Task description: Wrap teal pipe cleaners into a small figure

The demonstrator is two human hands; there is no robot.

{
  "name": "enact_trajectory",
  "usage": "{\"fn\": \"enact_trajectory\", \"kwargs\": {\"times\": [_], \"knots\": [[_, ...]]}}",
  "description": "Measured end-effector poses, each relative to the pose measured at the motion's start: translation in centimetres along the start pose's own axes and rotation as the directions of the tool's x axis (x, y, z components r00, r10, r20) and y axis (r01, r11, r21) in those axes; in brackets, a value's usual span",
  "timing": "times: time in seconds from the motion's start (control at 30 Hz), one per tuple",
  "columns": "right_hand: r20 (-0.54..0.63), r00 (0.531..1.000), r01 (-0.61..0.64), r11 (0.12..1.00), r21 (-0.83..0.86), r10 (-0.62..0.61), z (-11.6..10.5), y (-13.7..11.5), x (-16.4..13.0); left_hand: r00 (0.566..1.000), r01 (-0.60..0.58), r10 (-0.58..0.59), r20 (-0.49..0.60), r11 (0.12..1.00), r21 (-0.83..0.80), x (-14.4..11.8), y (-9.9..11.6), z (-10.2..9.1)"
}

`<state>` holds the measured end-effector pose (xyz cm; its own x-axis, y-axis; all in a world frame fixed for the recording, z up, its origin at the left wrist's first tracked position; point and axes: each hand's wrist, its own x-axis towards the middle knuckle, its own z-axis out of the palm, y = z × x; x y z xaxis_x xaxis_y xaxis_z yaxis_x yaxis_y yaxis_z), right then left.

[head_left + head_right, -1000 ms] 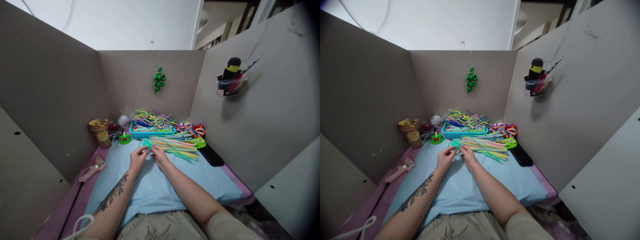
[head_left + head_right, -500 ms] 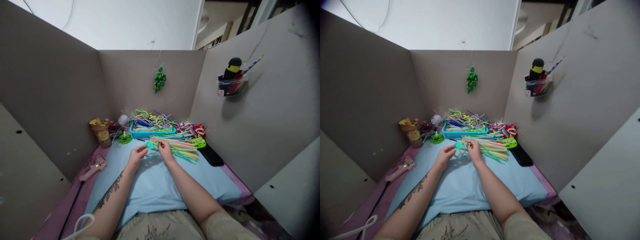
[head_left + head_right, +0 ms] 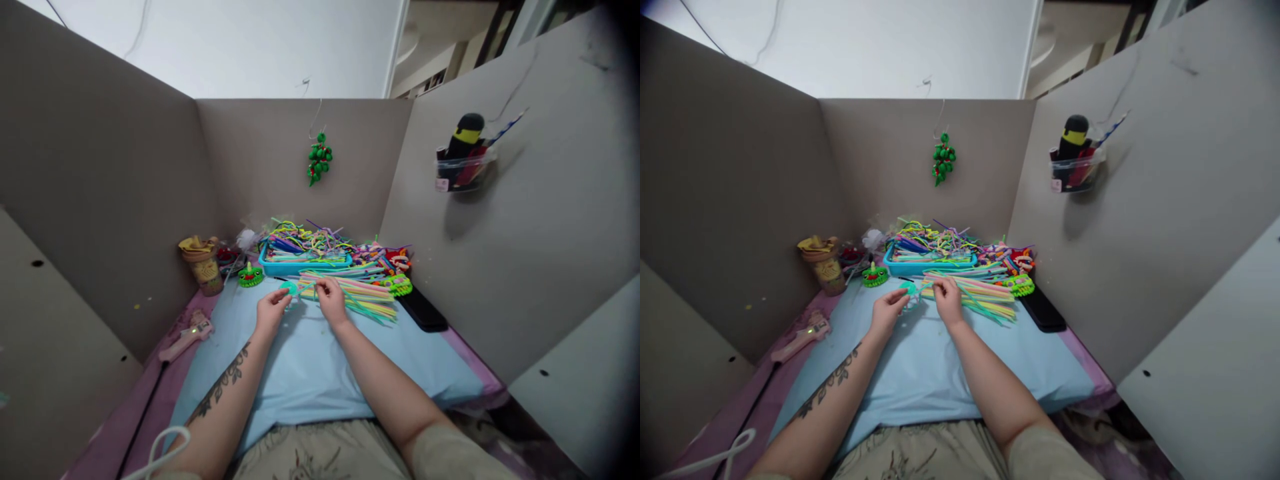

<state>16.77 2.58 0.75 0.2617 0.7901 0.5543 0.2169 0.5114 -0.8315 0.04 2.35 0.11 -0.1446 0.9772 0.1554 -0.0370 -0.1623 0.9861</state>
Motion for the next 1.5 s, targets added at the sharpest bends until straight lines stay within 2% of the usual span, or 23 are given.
{"fn": "enact_trajectory", "kwargs": {"times": [0.17, 0.33, 0.47, 0.6, 0.7, 0.8, 0.9, 1.1, 1.23, 1.37, 1.5], "knots": [[0.067, 0.991, -0.128, 0.97, 0.207, 0.117, 0.9, 0.0, -0.2, 0.999, 0.039, -0.039, 0.021, 0.999, -0.006, -0.2, 0.3, 0.2], [0.105, 0.979, -0.198, 0.932, 0.303, 0.174, 1.4, -1.1, -0.5, 0.998, 0.046, -0.045, 0.032, 0.999, -0.019, -0.4, 0.6, 0.3], [0.076, 0.966, -0.257, 0.888, 0.381, 0.247, 1.5, -0.7, -0.2, 0.999, 0.024, -0.023, 0.042, 0.999, -0.024, -0.5, 0.7, 0.3], [0.044, 0.907, -0.379, 0.764, 0.521, 0.42, 1.6, 0.6, 0.3, 0.998, -0.004, 0.006, 0.062, 1.0, -0.029, -0.7, 0.7, 0.4], [0.145, 0.85, -0.493, 0.667, 0.559, 0.507, 1.7, 1.0, 0.2, 0.996, -0.026, 0.027, 0.08, 1.0, -0.017, -0.8, 0.7, 0.5], [0.221, 0.831, -0.544, 0.662, 0.515, 0.511, 1.8, 0.9, -0.2, 0.996, -0.036, 0.037, 0.076, 0.999, -0.017, -0.8, 0.7, 0.5], [0.226, 0.849, -0.525, 0.717, 0.458, 0.478, 1.8, 0.7, -0.4, 0.996, -0.042, 0.043, 0.072, 0.999, -0.024, -0.8, 0.6, 0.4], [0.073, 0.919, -0.372, 0.787, 0.492, 0.389, 1.6, 0.4, -0.2, 0.997, -0.064, 0.061, 0.052, 0.997, 0.05, -0.9, 0.8, 0.5], [0.03, 0.954, -0.281, 0.858, 0.431, 0.297, 1.7, 0.2, -0.4, 0.986, -0.166, 0.167, 0.009, 0.97, 0.175, -1.3, 0.9, 0.4], [0.024, 0.949, -0.29, 0.843, 0.453, 0.313, 1.9, 0.3, -0.3, 0.967, -0.251, 0.255, 0.018, 0.934, 0.254, -1.7, 1.0, 0.4], [0.067, 0.906, -0.39, 0.761, 0.52, 0.418, 2.0, 0.9, 0.0, 0.961, -0.276, 0.264, 0.083, 0.93, 0.241, -2.0, 1.2, 0.6]]}}
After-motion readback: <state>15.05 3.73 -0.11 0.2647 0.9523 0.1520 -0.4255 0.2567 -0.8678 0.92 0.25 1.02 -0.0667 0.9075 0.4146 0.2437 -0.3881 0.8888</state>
